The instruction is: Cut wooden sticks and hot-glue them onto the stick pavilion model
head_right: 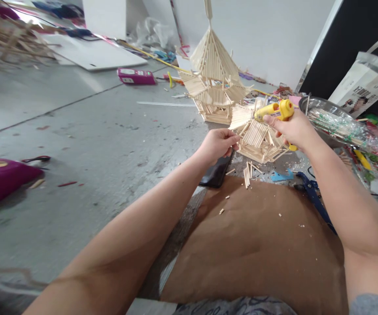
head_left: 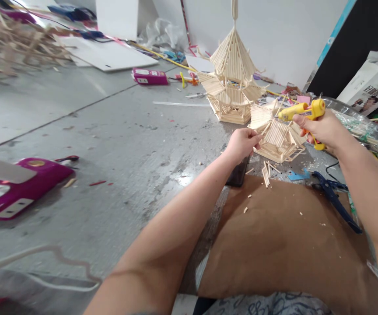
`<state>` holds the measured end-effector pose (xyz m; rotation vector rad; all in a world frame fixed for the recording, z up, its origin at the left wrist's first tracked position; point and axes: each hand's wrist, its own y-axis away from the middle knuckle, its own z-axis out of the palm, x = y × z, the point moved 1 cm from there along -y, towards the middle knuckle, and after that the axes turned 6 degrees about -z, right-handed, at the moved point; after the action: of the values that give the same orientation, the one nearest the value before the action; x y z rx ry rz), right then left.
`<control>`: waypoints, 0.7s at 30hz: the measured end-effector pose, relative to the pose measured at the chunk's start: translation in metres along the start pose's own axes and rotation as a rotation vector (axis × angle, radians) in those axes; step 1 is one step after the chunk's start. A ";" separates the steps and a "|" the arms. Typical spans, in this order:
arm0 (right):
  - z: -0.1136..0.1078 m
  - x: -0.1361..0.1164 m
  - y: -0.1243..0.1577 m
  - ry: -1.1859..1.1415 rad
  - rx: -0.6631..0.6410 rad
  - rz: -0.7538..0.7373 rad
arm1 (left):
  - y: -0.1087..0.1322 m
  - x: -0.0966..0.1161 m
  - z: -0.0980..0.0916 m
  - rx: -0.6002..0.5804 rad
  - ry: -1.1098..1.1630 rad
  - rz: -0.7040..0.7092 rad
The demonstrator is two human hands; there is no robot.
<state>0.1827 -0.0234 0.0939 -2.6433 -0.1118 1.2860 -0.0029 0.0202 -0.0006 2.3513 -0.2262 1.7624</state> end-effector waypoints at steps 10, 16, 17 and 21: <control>-0.001 0.008 0.014 -0.208 -0.023 0.134 | 0.002 0.002 -0.002 0.095 -0.248 0.161; 0.000 0.006 0.014 -0.180 -0.018 0.132 | 0.002 0.002 -0.002 0.082 -0.232 0.158; 0.001 0.006 0.014 -0.183 -0.019 0.122 | 0.003 0.002 -0.002 0.078 -0.227 0.158; 0.002 0.003 0.014 -0.188 -0.022 0.124 | 0.003 0.002 -0.002 0.068 -0.207 0.154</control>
<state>0.1826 -0.0364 0.0876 -2.5772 0.0109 1.5810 -0.0046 0.0178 0.0015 2.6307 -0.3930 1.6115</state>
